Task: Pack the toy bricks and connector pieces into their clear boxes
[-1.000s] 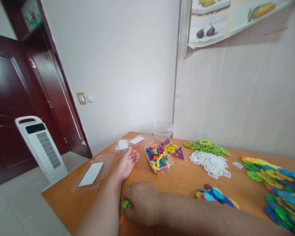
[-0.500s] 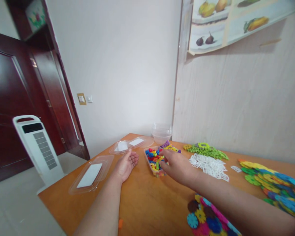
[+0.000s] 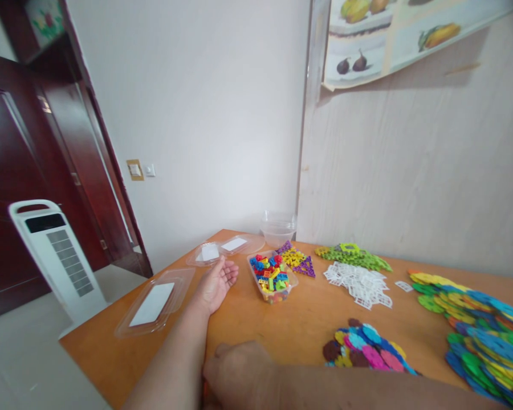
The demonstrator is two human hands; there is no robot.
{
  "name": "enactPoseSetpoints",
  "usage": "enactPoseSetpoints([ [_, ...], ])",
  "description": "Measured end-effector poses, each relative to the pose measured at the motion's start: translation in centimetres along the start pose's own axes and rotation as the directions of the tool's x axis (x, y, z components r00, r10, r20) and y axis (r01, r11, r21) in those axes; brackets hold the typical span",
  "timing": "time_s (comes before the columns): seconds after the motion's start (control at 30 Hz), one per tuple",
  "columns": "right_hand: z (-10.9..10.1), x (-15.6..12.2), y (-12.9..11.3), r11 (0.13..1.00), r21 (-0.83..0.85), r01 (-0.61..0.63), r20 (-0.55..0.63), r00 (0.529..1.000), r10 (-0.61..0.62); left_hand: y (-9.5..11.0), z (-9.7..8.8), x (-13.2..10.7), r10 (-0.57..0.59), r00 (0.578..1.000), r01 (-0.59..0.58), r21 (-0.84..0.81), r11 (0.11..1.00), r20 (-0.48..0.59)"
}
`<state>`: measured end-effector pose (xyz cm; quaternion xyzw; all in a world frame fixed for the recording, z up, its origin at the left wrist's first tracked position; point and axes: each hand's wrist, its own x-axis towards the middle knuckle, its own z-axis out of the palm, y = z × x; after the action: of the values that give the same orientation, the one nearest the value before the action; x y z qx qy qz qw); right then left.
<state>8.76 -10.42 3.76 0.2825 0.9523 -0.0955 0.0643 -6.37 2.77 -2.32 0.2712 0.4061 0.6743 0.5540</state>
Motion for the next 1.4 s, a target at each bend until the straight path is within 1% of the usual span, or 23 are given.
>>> enactPoseSetpoints([
  [0.07, 1.1, 0.8, -0.1, 0.999, 0.038, 0.021, -0.095, 0.995, -0.017, 0.1, 0.1, -0.1, -0.001, 1.0, 0.001, -0.001, 1.0, -0.003],
  [0.1, 1.6, 1.0, -0.1, 0.998, 0.054, 0.022, -0.124, 0.992, -0.015, 0.1, 0.2, -0.1, 0.001, 1.0, -0.001, -0.002, 1.0, -0.003],
  [0.17, 1.9, 1.0, -0.1, 0.997, 0.078, 0.016, -0.131, 0.991, -0.006, 0.1, 0.2, -0.1, 0.006, 1.0, -0.006, -0.002, 1.0, -0.001],
  [0.23, 1.8, 0.5, 0.2, 0.996, 0.092, -0.009, -0.085, 0.996, 0.017, 0.1, 0.2, -0.1, 0.011, 1.0, -0.011, 0.0, 1.0, -0.001],
  [0.27, 1.6, 0.0, 0.5, 0.995, 0.101, -0.026, -0.08, 0.996, 0.034, 0.0, 0.1, 0.0, 0.013, 1.0, -0.013, 0.001, 1.0, -0.001],
  [0.3, 1.4, -0.4, 1.1, 0.992, 0.116, -0.046, -0.095, 0.994, 0.057, 0.0, 0.1, 0.0, 0.014, 1.0, -0.014, 0.002, 1.0, 0.002],
  [0.33, 1.1, -0.9, 1.8, 0.989, 0.134, -0.06, -0.15, 0.985, 0.08, -0.1, 0.0, 0.0, 0.015, 1.0, -0.015, 0.005, 1.0, 0.006],
  [0.4, 0.5, -1.7, 4.0, 0.974, 0.213, -0.081, -0.334, 0.93, 0.151, -0.2, 0.0, 0.2, 0.02, 1.0, -0.02, 0.021, 1.0, 0.011],
  [0.43, 0.1, -2.1, 5.3, 0.964, 0.246, -0.098, -0.383, 0.904, 0.19, -0.3, 0.0, 0.2, 0.024, 1.0, -0.025, 0.034, 0.999, 0.015],
  [0.5, -0.9, -2.5, 8.1, 0.943, 0.296, -0.156, -0.446, 0.85, 0.28, -0.4, 0.1, 0.3, 0.033, 0.999, -0.034, 0.07, 0.997, 0.026],
  [0.6, -2.5, -2.7, 11.9, 0.904, 0.35, -0.243, -0.483, 0.78, 0.397, -0.7, 0.4, 0.1, 0.054, 0.998, -0.059, 0.133, 0.989, 0.042],
  [0.67, -3.1, -2.6, 14.0, 0.88, 0.388, -0.276, -0.466, 0.765, 0.445, -0.9, 0.7, -0.1, 0.086, 0.996, -0.092, 0.179, 0.98, 0.037],
  [0.7, -3.2, -2.5, 14.9, 0.866, 0.405, -0.293, -0.456, 0.756, 0.469, -1.0, 0.9, -0.2, 0.106, 0.994, -0.11, 0.203, 0.973, 0.029],
  [0.8, -2.8, -2.2, 17.4, 0.81, 0.457, -0.367, -0.471, 0.673, 0.57, -1.4, 1.3, -0.2, 0.155, 0.988, -0.144, 0.265, 0.954, -0.022],
  [0.83, -2.6, -2.1, 18.0, 0.783, 0.476, -0.402, -0.455, 0.649, 0.61, -1.5, 1.4, -0.2, 0.165, 0.985, -0.147, 0.273, 0.951, -0.043],
  [0.87, -2.3, -1.9, 18.6, 0.756, 0.491, -0.432, -0.43, 0.635, 0.642, -1.7, 1.5, -0.2, 0.169, 0.984, -0.147, 0.271, 0.951, -0.062],
  [0.9, -2.0, -1.6, 19.1, 0.732, 0.505, -0.458, -0.396, 0.63, 0.668, -1.8, 1.7, -0.2, 0.167, 0.983, -0.142, 0.263, 0.954, -0.075],
  [0.97, -1.5, -1.0, 19.5, 0.7, 0.529, -0.479, -0.332, 0.643, 0.69, -2.1, 2.1, -0.4, 0.148, 0.987, -0.129, 0.237, 0.963, -0.068],
  [1.07, -1.0, -0.2, 19.3, 0.689, 0.555, -0.466, -0.281, 0.675, 0.682, -2.2, 2.9, -1.1, 0.083, 0.997, -0.081, 0.213, 0.974, -0.001],
  [1.13, -0.7, -0.1, 19.0, 0.701, 0.556, -0.446, -0.282, 0.692, 0.664, -2.0, 3.3, -1.6, 0.045, 0.999, -0.047, 0.209, 0.977, 0.017],
  [1.27, -0.5, -0.5, 18.5, 0.723, 0.544, -0.427, -0.313, 0.696, 0.646, -1.6, 4.1, -2.4, 0.067, 0.996, -0.055, 0.193, 0.98, -0.054],
  [1.33, -0.4, -0.7, 18.4, 0.723, 0.544, -0.425, -0.311, 0.698, 0.645, -1.7, 4.6, -2.7, 0.032, 0.999, -0.029, 0.17, 0.985, -0.018],
  [1.4, -0.2, -0.6, 18.2, 0.725, 0.544, -0.421, -0.309, 0.703, 0.64, -1.9, 5.2, -3.2, -0.03, 0.998, 0.021, 0.141, 0.99, 0.064],
])
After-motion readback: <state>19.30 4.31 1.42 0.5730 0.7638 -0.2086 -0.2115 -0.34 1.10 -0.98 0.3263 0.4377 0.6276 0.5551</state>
